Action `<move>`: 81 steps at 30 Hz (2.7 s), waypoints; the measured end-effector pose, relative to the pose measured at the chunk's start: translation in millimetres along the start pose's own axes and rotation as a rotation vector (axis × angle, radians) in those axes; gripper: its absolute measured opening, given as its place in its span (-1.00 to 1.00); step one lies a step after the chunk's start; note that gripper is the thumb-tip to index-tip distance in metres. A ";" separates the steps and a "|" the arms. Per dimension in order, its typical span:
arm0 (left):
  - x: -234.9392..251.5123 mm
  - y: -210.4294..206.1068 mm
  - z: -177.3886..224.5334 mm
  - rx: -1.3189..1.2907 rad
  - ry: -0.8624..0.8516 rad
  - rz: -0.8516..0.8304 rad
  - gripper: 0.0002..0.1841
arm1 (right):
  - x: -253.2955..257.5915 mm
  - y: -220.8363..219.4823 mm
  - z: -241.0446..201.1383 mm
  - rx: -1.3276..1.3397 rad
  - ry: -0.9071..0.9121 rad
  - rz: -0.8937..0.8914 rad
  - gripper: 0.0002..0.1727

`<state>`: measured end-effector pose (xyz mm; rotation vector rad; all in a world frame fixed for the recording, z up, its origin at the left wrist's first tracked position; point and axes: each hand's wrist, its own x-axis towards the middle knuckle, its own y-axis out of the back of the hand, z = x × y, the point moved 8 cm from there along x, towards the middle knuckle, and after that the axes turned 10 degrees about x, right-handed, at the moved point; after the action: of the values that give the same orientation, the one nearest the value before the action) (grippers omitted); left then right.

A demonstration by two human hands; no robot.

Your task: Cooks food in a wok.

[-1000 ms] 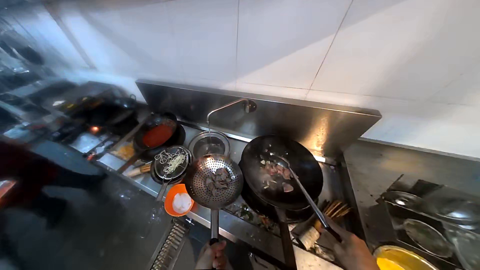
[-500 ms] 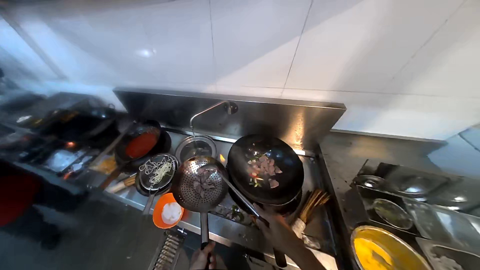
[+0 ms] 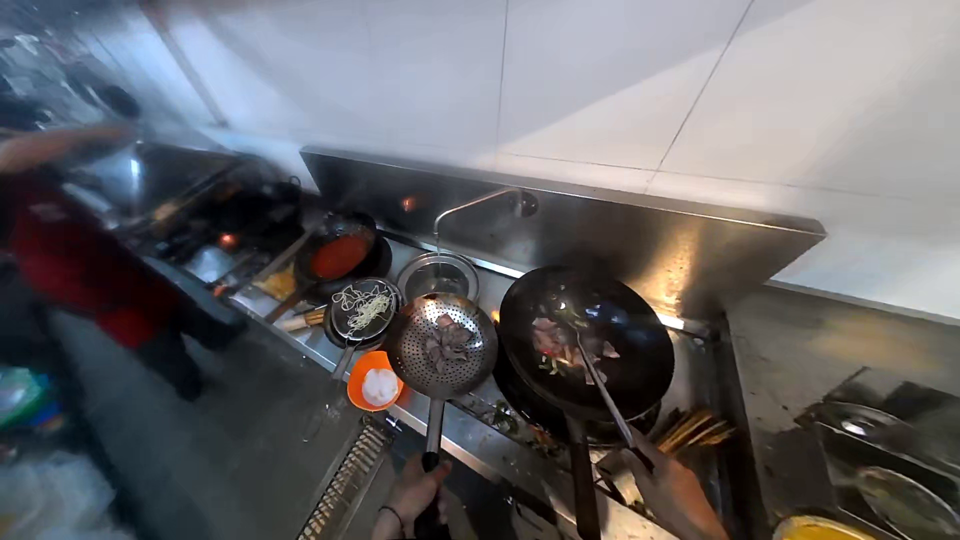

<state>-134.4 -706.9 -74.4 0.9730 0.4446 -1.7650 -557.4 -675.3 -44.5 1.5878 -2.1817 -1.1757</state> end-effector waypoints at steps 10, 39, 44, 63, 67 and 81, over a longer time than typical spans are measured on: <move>-8.2 4.2 -2.8 -0.030 -0.022 0.069 -0.49 | -10.9 1.6 31.1 0.011 -0.150 0.142 -0.38; -43.1 -239.0 75.0 -0.006 0.118 -0.300 -0.89 | -5.4 122.4 34.8 -0.292 0.229 -0.360 -0.41; -8.6 -239.6 70.8 -0.082 0.070 -0.311 -0.85 | 6.5 131.9 60.7 -0.267 0.299 -0.154 -0.45; -27.6 -208.2 108.6 -0.073 0.042 -0.342 -0.84 | 2.6 164.6 36.8 -0.320 0.307 -0.389 -0.53; -9.2 -215.0 49.3 0.070 -0.036 -0.285 -0.71 | 15.8 129.3 57.5 -0.365 0.193 -0.176 -0.47; 32.0 -235.7 82.6 -0.034 0.004 -0.269 -0.56 | -8.2 30.7 23.5 0.160 -0.153 0.083 -0.58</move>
<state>-385.3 -687.5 -83.5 0.9266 0.6301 -1.9890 -589.4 -653.5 -36.5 1.4932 -2.4695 -1.1595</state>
